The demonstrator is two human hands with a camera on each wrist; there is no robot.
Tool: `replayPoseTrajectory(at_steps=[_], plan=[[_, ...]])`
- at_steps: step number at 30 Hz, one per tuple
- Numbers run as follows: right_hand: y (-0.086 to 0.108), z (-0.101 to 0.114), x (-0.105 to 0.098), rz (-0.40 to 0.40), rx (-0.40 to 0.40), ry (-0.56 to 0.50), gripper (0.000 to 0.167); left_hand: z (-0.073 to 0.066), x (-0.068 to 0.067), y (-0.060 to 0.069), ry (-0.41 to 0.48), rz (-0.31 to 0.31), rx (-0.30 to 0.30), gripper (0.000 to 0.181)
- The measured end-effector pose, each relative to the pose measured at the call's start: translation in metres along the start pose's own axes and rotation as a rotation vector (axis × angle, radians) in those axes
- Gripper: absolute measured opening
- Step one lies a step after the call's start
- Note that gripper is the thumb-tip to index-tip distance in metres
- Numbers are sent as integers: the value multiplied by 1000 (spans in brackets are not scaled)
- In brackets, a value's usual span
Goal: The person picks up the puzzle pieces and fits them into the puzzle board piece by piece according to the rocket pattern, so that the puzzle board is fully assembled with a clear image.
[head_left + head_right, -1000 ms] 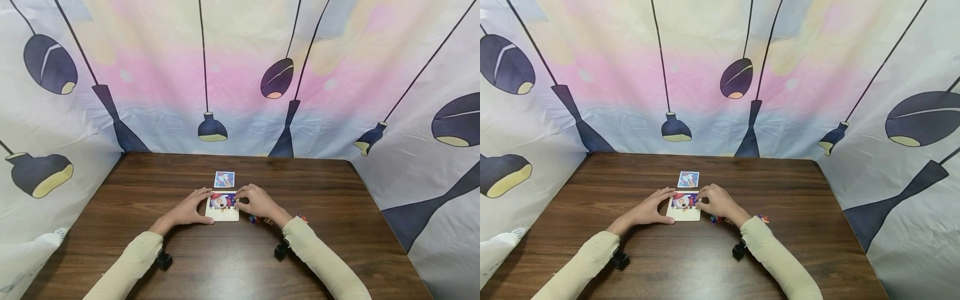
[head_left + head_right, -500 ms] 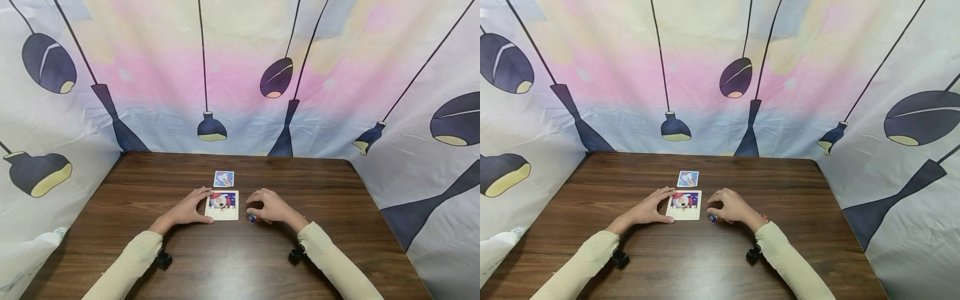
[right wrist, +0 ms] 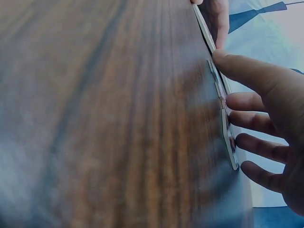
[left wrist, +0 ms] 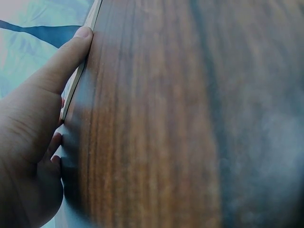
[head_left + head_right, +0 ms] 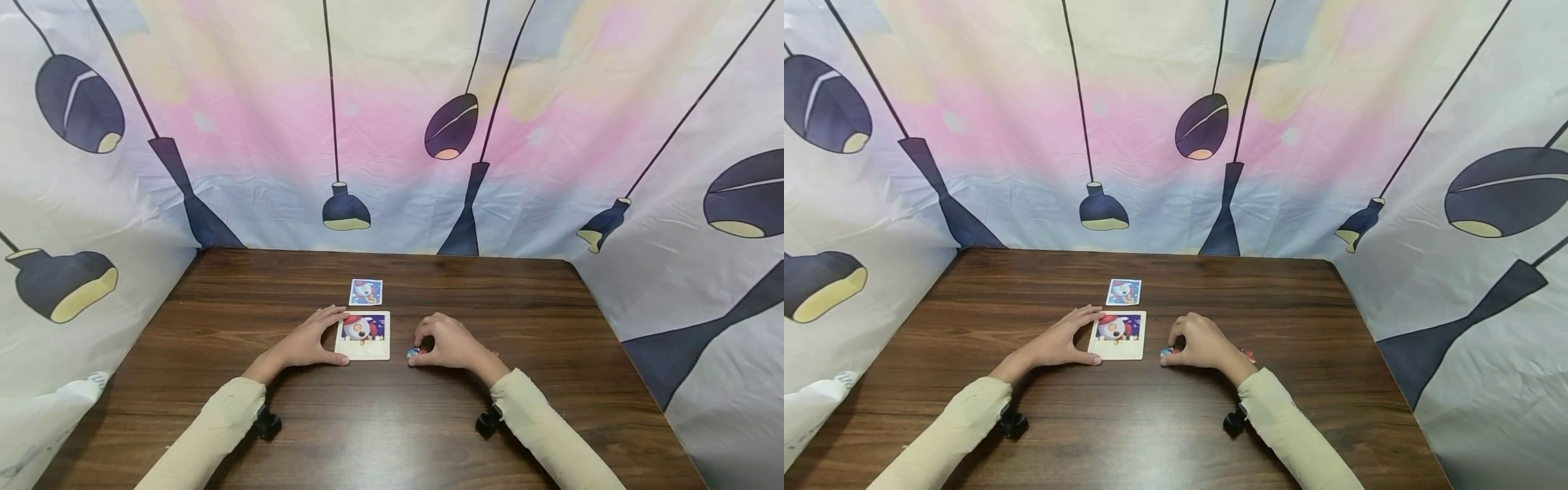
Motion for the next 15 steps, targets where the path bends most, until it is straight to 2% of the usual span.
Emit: replayPoseTrajectory(at_steps=[6,9,15], plan=[[0,1,3,33,-19,15,27,0,-1,1,-1,5,-7,106],[1,2,3,51,-30,-9,33,0,0,1,-3,6,-8,106],[5,-3,-3,15,17,-35,38,0,0,1,-3,-1,-4,106]])
Point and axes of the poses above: each hand's wrist, its own y-axis away from the middle knuckle, its own x-axis out of the palm, z = x × y, the point moved 6 cm from there along -y, towards the middle knuckle, and after that the axes turned 8 degrees about -y, right-handed, at the moved point
